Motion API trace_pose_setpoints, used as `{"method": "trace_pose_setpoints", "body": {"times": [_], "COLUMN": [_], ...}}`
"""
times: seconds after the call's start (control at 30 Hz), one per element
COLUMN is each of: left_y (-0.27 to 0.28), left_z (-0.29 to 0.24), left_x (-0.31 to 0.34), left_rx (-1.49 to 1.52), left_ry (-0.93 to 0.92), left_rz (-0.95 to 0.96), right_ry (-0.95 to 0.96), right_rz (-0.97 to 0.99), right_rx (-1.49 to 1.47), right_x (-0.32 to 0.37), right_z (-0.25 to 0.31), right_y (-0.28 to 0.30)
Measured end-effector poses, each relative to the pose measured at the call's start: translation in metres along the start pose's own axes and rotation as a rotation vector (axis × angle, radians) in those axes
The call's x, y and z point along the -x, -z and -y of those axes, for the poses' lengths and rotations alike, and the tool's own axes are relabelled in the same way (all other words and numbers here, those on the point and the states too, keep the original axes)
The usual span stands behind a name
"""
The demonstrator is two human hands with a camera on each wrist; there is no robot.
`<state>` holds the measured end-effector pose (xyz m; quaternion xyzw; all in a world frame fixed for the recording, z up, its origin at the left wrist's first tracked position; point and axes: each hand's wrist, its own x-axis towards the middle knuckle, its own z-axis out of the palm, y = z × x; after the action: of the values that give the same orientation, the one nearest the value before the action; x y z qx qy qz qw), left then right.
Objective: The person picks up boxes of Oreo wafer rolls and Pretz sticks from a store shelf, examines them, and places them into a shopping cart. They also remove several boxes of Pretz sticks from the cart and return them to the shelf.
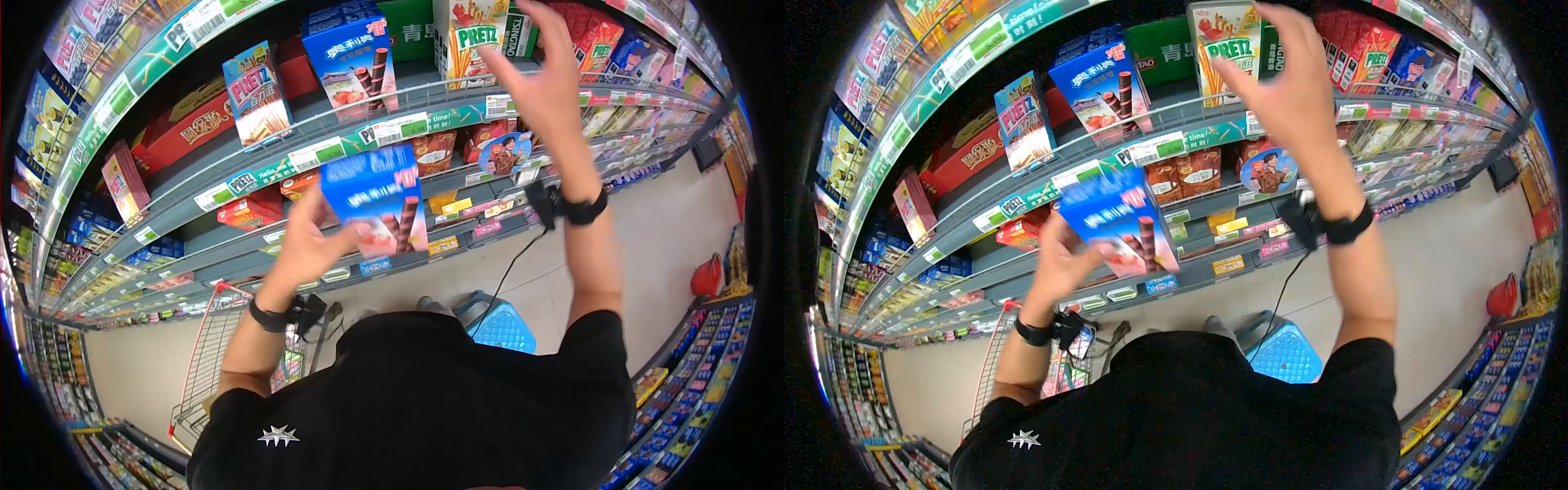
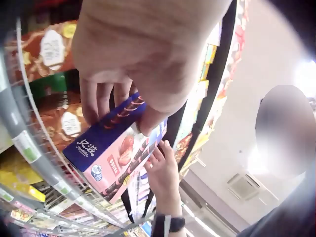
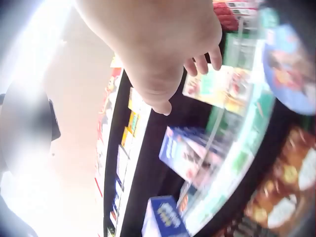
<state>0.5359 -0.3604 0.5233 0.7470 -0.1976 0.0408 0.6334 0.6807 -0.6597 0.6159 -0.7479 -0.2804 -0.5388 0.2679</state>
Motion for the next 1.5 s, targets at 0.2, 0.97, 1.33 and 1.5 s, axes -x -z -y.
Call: {"method": "trace_pose_setpoints", "body": {"times": [0.2,0.97,1.33,1.5], "left_y": [-0.011,-0.032,-0.026,-0.007], "left_z": [-0.099,-0.139,-0.111,-0.098], "left_x": [-0.066,-0.188,-0.195,-0.197], "left_rx": [-0.312,-0.956,-1.212,-1.207], "left_ry": [-0.414,-0.559,-0.726,-0.571], "left_rz": [-0.087,0.166,-0.032,-0.011], "right_ry": [-0.001,-0.015,0.019,0.387], "right_rz": [0.623,0.909,0.837,0.357], "right_rx": [0.234,0.030,0.099,-0.075], "right_x": [-0.080,-0.084,-0.083,-0.058], "right_z": [0.003,-0.120,-0.107,-0.075], "right_y": [-0.006,-0.027,-0.024,-0.013]}}
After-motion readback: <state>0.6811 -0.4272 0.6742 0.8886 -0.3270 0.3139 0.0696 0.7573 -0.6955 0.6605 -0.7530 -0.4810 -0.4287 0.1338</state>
